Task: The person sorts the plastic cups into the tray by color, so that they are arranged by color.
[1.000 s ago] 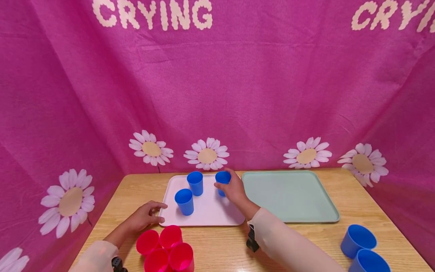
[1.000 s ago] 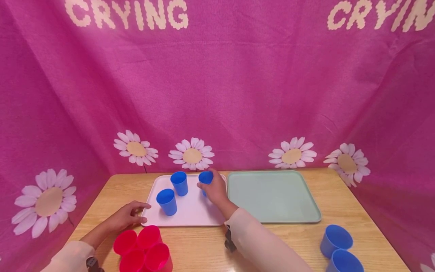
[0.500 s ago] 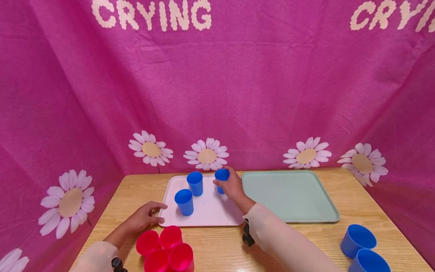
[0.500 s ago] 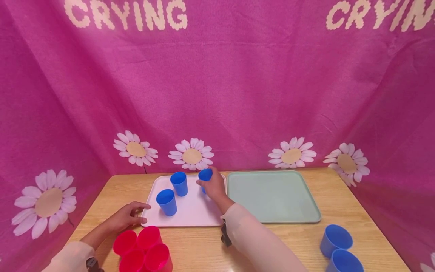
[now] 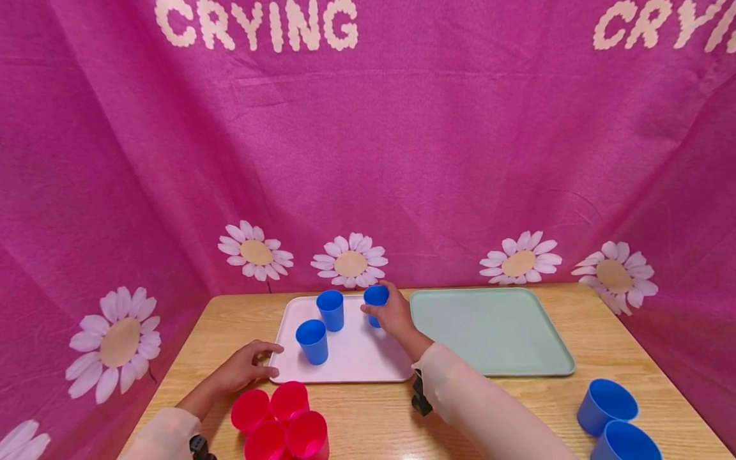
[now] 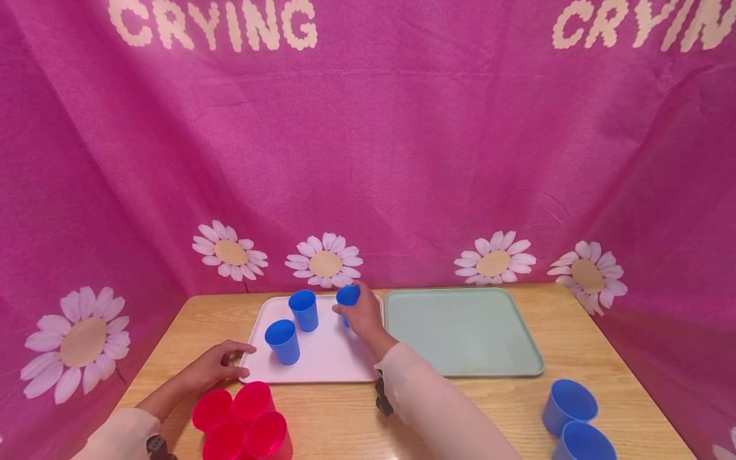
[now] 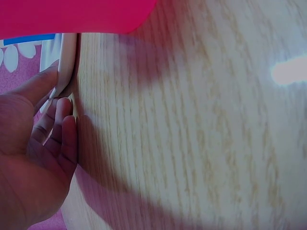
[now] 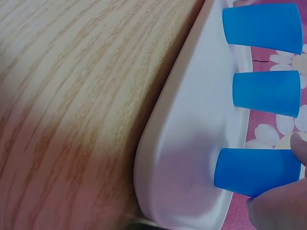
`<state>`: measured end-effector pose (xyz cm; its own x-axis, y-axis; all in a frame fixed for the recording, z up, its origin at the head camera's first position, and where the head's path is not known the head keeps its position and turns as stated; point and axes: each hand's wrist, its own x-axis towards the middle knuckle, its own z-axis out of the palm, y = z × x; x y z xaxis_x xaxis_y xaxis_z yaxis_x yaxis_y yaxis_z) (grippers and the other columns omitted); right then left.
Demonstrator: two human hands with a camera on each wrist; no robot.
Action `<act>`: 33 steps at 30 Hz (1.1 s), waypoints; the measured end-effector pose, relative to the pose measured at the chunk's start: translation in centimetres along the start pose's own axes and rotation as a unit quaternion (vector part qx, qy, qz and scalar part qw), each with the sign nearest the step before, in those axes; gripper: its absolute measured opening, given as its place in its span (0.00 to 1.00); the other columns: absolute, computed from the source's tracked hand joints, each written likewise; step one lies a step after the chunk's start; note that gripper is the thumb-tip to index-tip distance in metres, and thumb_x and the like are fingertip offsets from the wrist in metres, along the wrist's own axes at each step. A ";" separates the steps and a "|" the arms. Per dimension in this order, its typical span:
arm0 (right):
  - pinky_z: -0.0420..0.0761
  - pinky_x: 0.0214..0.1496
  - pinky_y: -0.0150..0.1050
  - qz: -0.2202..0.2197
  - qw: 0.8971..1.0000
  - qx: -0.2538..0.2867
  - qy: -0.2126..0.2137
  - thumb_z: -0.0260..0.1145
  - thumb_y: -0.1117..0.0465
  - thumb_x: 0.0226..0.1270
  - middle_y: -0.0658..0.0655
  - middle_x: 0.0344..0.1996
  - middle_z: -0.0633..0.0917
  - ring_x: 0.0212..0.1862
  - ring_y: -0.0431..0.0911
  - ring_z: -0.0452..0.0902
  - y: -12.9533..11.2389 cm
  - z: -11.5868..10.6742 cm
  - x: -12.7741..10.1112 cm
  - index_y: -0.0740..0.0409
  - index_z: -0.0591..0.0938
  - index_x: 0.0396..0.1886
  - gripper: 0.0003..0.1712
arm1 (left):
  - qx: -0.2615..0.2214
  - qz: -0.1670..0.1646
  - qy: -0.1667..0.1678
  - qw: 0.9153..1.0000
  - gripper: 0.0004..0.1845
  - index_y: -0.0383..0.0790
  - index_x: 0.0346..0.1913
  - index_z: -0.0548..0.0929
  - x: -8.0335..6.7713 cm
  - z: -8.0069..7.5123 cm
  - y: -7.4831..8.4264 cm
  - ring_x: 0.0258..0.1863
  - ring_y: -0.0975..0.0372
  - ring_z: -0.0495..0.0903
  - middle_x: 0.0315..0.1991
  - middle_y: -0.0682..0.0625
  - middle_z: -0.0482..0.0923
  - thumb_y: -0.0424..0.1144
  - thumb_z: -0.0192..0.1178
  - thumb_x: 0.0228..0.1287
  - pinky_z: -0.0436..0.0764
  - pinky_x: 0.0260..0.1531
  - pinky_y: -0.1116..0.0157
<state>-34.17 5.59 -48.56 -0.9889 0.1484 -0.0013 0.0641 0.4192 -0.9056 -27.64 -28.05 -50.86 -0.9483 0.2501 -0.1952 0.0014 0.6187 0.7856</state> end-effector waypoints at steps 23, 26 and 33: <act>0.72 0.70 0.57 -0.029 0.999 0.033 -0.008 0.79 0.57 0.62 0.65 0.74 0.70 0.76 0.62 0.63 1.0 -2.7 -1.6 0.61 0.65 0.78 0.49 | 0.007 -0.003 0.000 1.000 0.25 0.39 0.64 0.82 0.0 -0.1 0.2 0.41 0.55 0.70 0.59 0.39 0.75 0.34 0.72 0.63 0.75 0.34 0.67; 0.72 0.70 0.57 -0.036 0.999 0.035 -0.008 0.79 0.56 0.62 0.66 0.74 0.70 0.76 0.63 0.62 1.3 -3.4 -2.2 0.63 0.65 0.77 0.49 | 0.007 -0.003 0.000 1.000 0.25 0.38 0.64 0.82 0.0 -0.1 0.3 0.41 0.55 0.70 0.59 0.39 0.75 0.34 0.72 0.63 0.76 0.34 0.67; 0.68 0.73 0.57 -0.050 0.997 0.066 -0.004 0.78 0.58 0.63 0.69 0.74 0.69 0.76 0.65 0.62 1.6 -4.9 -4.1 0.66 0.64 0.77 0.48 | 0.013 -0.001 -0.002 1.000 0.25 0.38 0.64 0.81 -0.1 -0.1 0.4 0.42 0.55 0.71 0.59 0.38 0.75 0.34 0.72 0.63 0.76 0.35 0.67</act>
<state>-29.40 10.03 -47.93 -0.9907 0.1039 0.0881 -0.0518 0.3108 -0.9491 -27.55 -27.93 -50.46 -0.9473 0.2509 -0.1993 0.0072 0.6387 0.7694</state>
